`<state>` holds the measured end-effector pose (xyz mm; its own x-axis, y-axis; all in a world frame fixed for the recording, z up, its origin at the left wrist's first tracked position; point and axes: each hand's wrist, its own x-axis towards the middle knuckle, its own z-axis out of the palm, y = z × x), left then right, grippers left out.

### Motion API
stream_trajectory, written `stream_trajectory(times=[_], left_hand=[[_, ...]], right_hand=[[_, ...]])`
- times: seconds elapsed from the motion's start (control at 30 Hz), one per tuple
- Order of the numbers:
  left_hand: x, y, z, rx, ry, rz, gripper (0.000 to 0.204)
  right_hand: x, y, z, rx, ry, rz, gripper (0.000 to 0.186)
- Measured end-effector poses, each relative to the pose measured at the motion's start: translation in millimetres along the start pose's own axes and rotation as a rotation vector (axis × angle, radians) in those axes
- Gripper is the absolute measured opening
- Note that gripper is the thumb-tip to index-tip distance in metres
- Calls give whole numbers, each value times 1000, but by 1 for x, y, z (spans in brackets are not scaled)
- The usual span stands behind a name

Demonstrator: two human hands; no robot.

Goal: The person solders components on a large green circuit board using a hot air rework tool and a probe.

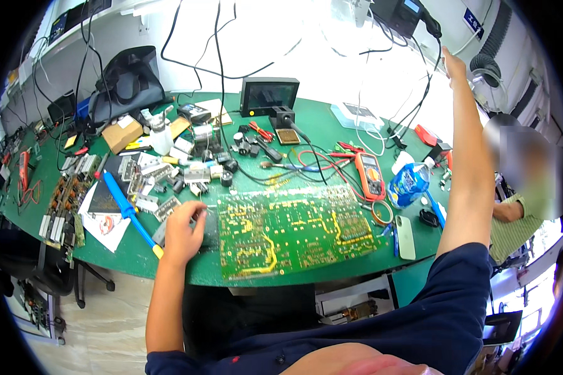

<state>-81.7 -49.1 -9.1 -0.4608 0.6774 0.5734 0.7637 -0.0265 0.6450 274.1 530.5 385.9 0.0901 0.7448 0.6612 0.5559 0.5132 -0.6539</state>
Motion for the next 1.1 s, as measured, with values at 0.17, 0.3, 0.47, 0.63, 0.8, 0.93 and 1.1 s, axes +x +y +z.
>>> stream_trajectory(times=[0.17, 0.3, 0.47, 0.63, 0.8, 0.93, 1.1], left_hand=[[6, 1, 2, -18, -23, -28, 10], [6, 4, 0, -24, -43, -90, 11], [7, 4, 2, -9, -48, -108, 9], [9, 4, 4, -6, -36, -120, 7], [8, 0, 6, -21, -28, -125, 5], [10, 3, 7, -21, -12, -126, 5], [11, 2, 7, -18, -9, -144, 5]], right_hand=[[56, -4, 29, 193, -111, 25, 62], [64, -9, 51, 381, -101, 102, 44], [61, -17, 46, 497, -119, 187, 27], [60, -23, 38, 567, -164, 167, 37], [72, -31, 42, 426, -86, 138, 48], [71, -39, 51, 504, -97, 178, 52], [78, -43, 69, 764, -293, 269, 37]])
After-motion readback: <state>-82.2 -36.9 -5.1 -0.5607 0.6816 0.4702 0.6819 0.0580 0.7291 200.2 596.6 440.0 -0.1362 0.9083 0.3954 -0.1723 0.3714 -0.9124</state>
